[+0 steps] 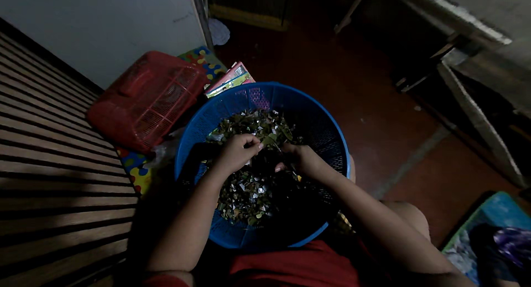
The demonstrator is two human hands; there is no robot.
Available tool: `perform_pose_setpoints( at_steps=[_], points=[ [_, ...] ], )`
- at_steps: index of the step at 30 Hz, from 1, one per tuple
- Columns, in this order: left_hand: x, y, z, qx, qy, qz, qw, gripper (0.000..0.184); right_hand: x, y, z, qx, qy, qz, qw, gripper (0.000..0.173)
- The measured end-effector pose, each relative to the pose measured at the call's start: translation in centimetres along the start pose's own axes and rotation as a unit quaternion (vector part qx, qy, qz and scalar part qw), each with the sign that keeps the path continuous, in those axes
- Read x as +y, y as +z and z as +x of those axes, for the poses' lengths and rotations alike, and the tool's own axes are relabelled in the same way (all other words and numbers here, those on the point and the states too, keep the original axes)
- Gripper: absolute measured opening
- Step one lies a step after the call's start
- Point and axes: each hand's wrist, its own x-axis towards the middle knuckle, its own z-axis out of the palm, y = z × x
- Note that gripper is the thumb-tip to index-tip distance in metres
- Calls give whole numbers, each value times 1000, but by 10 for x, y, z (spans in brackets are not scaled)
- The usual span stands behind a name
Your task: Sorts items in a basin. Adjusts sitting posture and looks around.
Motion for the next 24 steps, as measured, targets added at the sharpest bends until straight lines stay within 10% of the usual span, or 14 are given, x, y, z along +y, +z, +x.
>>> perform_pose_setpoints(
  at_steps=[24],
  points=[
    [-2,0,1,-32,-39,-16,999,23,4,-3,1,-77,42,-25,996,67]
  ],
)
